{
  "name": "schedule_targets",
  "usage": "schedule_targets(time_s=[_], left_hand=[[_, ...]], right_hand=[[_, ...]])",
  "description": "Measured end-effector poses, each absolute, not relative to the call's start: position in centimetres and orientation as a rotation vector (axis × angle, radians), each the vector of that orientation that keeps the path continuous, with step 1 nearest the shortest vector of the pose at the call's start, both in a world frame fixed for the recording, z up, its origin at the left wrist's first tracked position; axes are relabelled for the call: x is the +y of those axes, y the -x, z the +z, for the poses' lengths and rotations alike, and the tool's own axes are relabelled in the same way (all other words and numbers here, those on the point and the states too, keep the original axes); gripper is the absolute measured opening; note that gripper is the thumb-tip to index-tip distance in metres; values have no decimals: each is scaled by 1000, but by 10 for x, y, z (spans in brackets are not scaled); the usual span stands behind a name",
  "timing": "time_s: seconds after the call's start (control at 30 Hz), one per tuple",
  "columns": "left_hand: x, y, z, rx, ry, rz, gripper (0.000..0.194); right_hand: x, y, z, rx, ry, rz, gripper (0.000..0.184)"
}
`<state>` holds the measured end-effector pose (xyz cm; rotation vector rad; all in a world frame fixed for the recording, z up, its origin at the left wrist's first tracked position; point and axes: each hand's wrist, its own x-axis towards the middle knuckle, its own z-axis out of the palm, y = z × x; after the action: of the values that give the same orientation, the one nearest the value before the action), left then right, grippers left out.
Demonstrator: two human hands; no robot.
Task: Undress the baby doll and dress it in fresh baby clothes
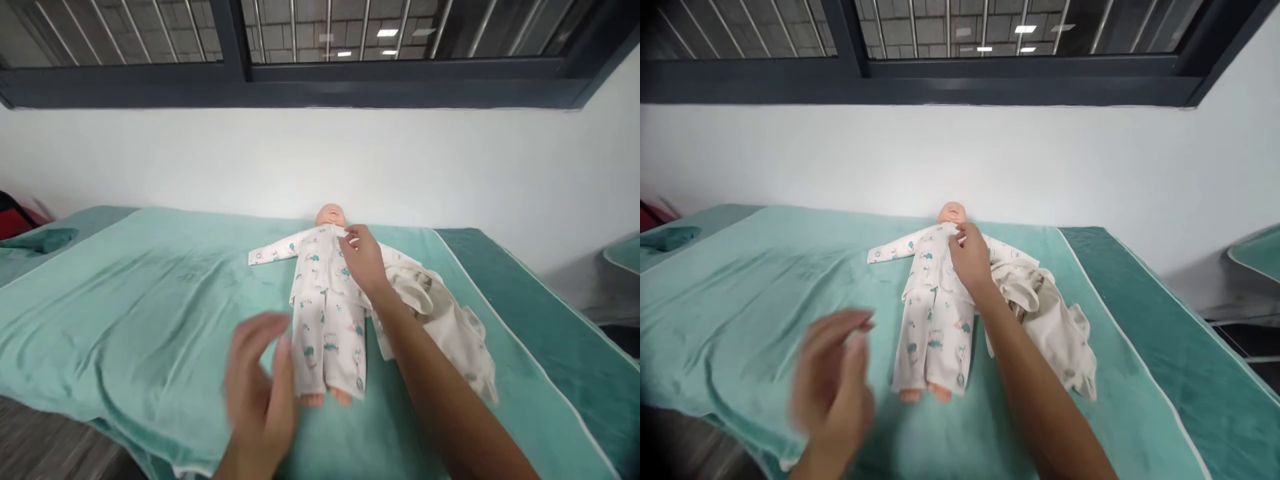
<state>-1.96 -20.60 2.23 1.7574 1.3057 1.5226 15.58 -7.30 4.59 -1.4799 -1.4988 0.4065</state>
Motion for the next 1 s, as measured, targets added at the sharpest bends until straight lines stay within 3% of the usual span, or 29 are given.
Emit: schedule_targets(time_s=[0.13, 0.3, 0.5, 0.7, 1.0], left_hand=[[-79, -1, 26, 1348, -1802, 1520, 24], [34, -28, 18, 1265, -1759, 1220, 32], [47, -34, -13, 1216, -1945, 1156, 42], [49, -30, -13, 1218, -2022, 1098, 44], [24, -27, -9, 1179, -1909, 1209, 24]], right_hand=[[-6, -154, 29, -1601, 1922, 336, 34], [27, -158, 25, -1749, 2015, 339, 31], [31, -164, 17, -1818, 1919, 291, 26], [39, -171, 7, -1634, 1639, 477, 27], [10, -168, -2, -1109, 1418, 565, 30]])
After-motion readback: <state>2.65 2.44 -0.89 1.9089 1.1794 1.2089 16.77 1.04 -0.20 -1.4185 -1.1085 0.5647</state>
